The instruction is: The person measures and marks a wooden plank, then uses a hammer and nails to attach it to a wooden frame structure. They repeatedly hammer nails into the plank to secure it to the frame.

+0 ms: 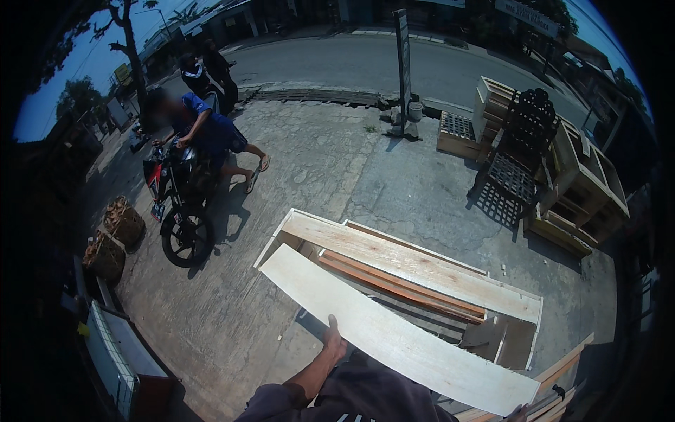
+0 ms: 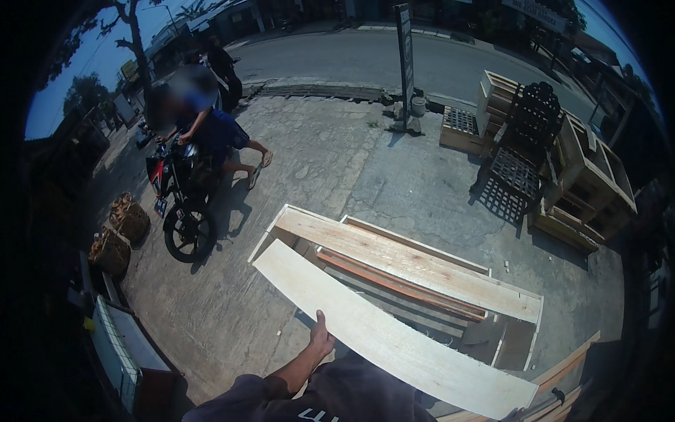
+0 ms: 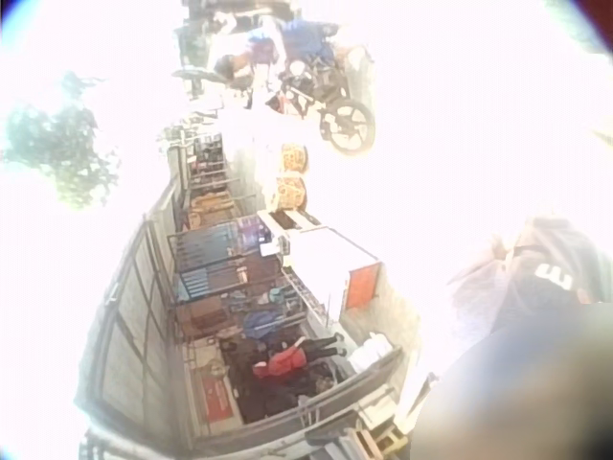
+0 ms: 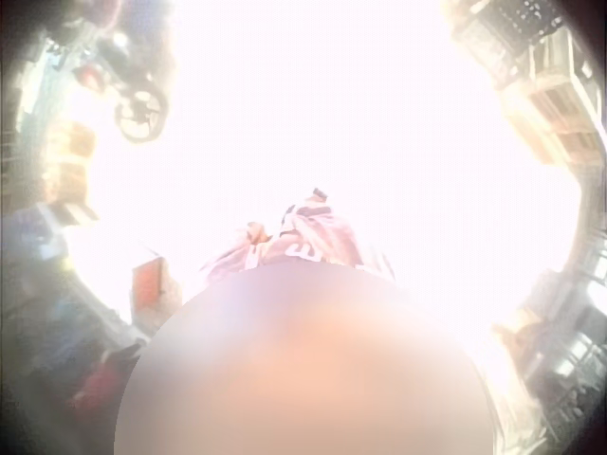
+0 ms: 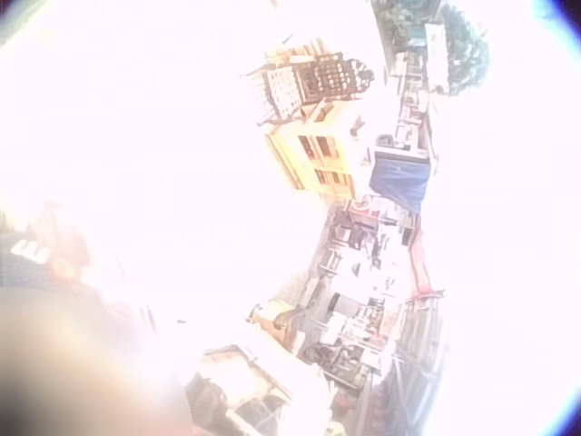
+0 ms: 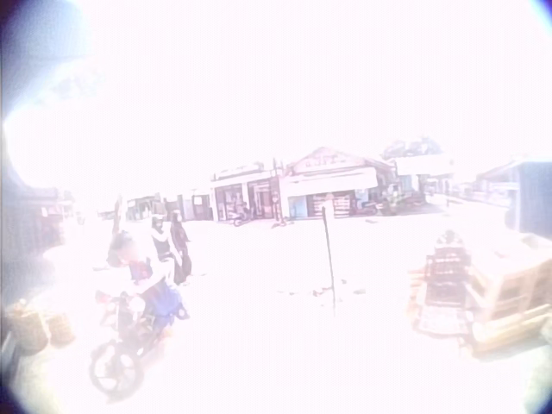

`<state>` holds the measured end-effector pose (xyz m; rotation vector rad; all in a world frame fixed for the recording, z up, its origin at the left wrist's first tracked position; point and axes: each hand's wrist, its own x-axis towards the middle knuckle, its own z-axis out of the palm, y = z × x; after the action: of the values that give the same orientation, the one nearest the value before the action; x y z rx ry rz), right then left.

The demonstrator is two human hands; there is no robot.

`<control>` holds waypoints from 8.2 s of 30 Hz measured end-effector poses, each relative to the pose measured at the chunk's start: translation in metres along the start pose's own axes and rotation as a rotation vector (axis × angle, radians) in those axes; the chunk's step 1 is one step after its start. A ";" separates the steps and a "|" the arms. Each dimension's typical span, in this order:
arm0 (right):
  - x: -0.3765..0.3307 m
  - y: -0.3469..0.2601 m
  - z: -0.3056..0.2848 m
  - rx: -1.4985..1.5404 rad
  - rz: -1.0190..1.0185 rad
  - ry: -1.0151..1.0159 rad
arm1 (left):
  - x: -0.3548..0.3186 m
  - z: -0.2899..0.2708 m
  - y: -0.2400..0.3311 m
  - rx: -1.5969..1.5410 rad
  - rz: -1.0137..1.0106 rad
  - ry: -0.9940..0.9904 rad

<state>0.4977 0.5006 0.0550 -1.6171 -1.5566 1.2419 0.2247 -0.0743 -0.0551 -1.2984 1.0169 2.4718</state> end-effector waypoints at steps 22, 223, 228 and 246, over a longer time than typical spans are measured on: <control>-0.342 0.268 -0.366 0.496 0.208 0.676 | -0.140 -0.056 -0.059 0.557 -0.283 -0.493; -0.523 0.936 -0.563 -0.344 0.327 -0.198 | -0.304 -0.626 -0.770 3.105 -0.218 -3.089; -0.532 0.988 -0.535 -0.235 0.346 -0.139 | -0.298 -0.649 -0.772 2.754 -0.054 -3.308; -0.386 1.078 -0.439 -0.168 0.024 0.588 | -0.198 -0.546 -0.892 2.187 1.271 -2.345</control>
<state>1.4046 0.0399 -0.6302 -1.8883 -1.2844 0.5683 1.0977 0.2791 -0.5512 -2.8678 -2.0361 0.0616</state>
